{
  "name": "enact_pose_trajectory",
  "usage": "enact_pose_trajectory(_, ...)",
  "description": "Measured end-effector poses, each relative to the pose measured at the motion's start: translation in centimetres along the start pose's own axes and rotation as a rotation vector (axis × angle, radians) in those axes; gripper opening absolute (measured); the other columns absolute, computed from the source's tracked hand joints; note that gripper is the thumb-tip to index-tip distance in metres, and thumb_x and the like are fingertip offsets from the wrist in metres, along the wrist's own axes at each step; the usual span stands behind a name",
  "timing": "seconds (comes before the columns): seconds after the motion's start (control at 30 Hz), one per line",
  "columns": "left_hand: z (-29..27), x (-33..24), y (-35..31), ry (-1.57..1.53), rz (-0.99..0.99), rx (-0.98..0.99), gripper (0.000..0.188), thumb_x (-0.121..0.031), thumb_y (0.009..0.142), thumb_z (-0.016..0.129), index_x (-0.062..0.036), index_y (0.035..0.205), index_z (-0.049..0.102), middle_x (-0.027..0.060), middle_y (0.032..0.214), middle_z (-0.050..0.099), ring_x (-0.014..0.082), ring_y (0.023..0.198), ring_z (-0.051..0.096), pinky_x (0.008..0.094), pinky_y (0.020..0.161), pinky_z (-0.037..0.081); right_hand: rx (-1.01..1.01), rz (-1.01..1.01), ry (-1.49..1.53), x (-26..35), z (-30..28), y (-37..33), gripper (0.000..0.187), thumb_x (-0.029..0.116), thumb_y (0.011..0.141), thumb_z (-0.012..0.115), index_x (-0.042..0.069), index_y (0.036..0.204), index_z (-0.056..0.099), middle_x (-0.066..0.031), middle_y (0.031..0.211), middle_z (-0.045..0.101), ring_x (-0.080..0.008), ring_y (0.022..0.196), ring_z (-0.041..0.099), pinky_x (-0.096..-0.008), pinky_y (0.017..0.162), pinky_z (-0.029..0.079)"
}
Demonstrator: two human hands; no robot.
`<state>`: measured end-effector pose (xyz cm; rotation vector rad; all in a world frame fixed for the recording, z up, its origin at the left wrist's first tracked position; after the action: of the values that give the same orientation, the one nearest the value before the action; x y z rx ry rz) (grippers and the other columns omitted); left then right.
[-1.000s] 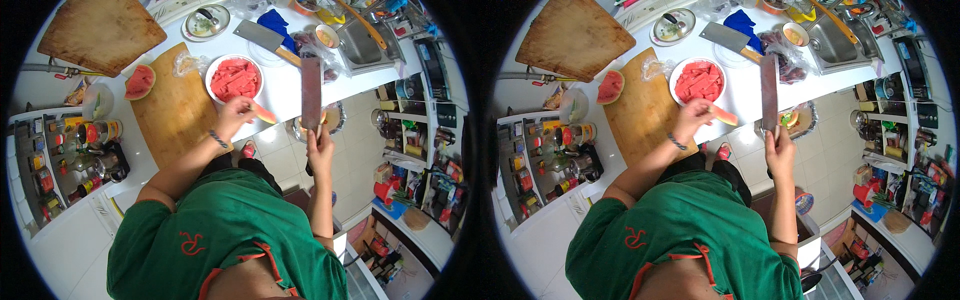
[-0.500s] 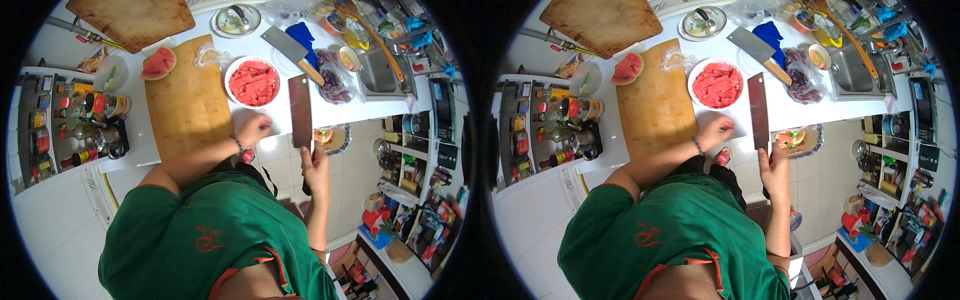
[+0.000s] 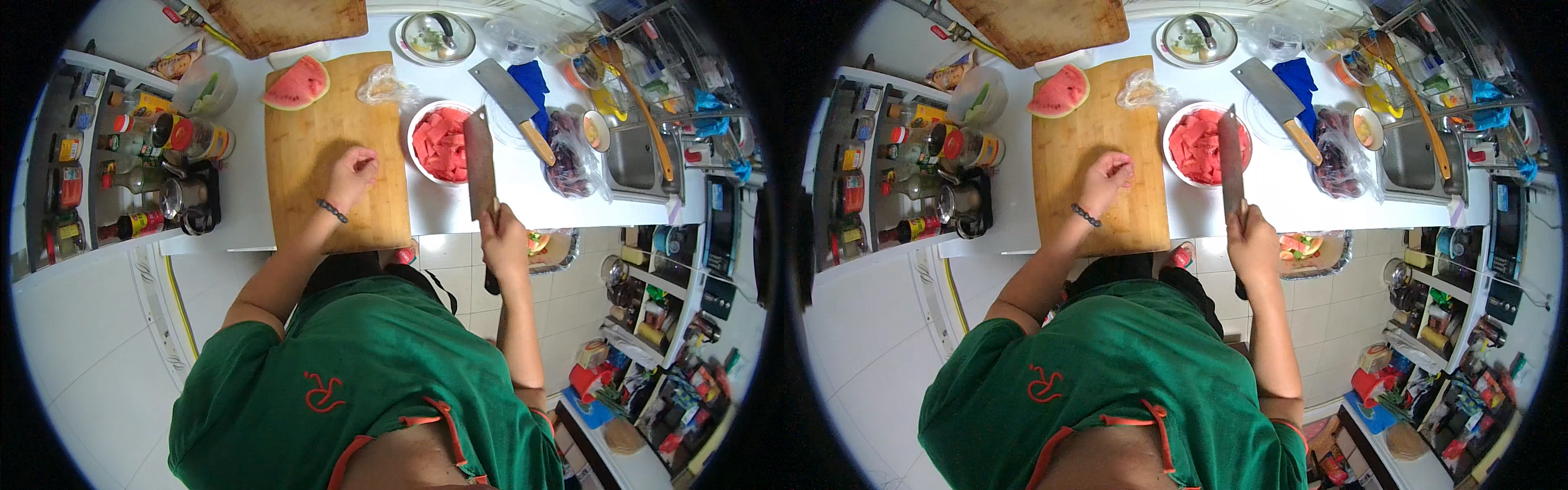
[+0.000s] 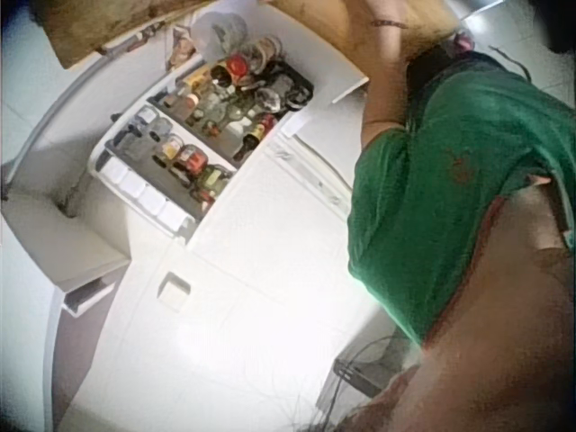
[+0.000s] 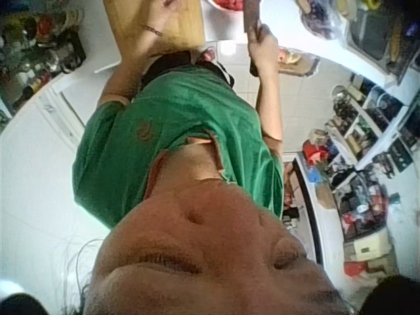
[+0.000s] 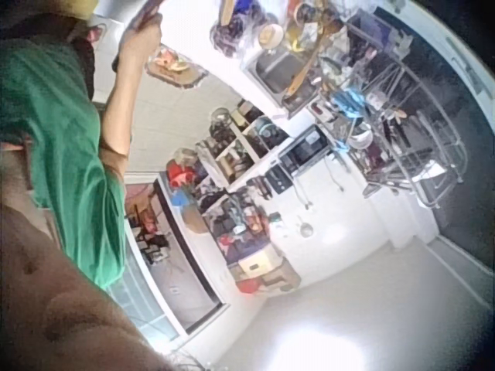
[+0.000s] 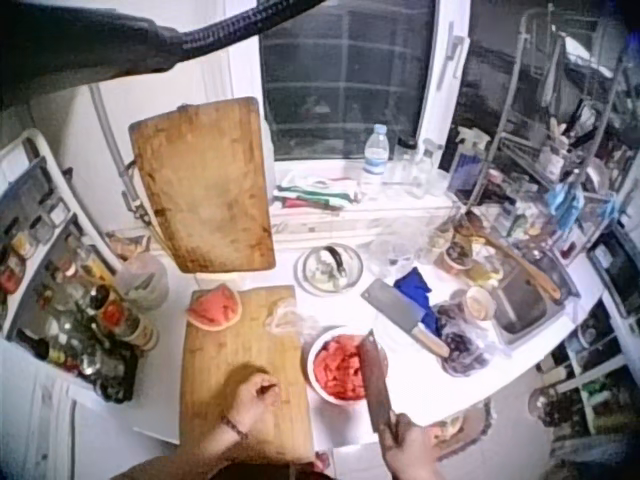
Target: The person cuts a watermelon half into wedges on a wooden cutting board using a cleaver. They then peel the rind from each wedge and place the fruit into a white bowl. Finally, the person wraps the remaining watermelon half in plastic wrap.
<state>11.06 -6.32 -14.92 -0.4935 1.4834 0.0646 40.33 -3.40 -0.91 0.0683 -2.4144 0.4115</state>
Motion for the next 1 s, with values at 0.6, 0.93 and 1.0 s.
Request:
enact_pose_trajectory(0.6, -0.9, -1.0, 2.5, 0.069, 0.0, 0.054, 0.018, -0.007, 0.089, 0.06, -0.001, 0.106, 0.06, 0.0023, 0.091, 0.062, 0.0086, 0.079, 0.058, 0.0241, 0.066, 0.051, -0.013, 0.152, 0.243, -3.0, -0.2, -0.7, 0.024, 0.019, 0.093, 0.054, -0.004, 0.087, 0.052, -0.0115, 0.057, 0.052, -0.0168, 0.041, 0.047, -0.0327, 0.042, 0.04)
enact_pose_trajectory(0.93, 3.5, -9.0, 7.2, 0.762, 0.631, -0.014, 0.035, -0.004, 0.079, 0.065, -0.0068, 0.114, 0.061, 0.0108, 0.114, 0.058, 0.0213, 0.09, 0.06, 0.0331, 0.073, 0.05, -0.176, 0.111, 0.22, -5.5, -1.6, -1.6, 0.024, 0.018, 0.091, 0.058, -0.006, 0.088, 0.052, -0.0138, 0.055, 0.05, -0.0218, 0.05, 0.049, -0.0338, 0.049, 0.04)
enact_pose_trajectory(1.0, 5.2, -10.9, 8.5, 1.006, 0.844, -0.102, 0.038, -0.004, 0.076, 0.066, -0.0081, 0.114, 0.062, 0.0124, 0.122, 0.055, 0.0282, 0.096, 0.059, 0.0396, 0.077, 0.05, -0.201, 0.052, 0.259, -5.5, -1.7, -1.9, 0.023, 0.017, 0.09, 0.058, -0.006, 0.089, 0.053, -0.0172, 0.059, 0.051, -0.0251, 0.049, 0.049, -0.0368, 0.05, 0.041)
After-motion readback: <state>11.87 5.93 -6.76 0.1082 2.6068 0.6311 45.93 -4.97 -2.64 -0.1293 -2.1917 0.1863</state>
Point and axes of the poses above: each hand's wrist, its own y-axis towards the middle knuckle, its own z-axis out of the palm, x = y × z, the point moved 9 cm from there along y, towards the middle knuckle
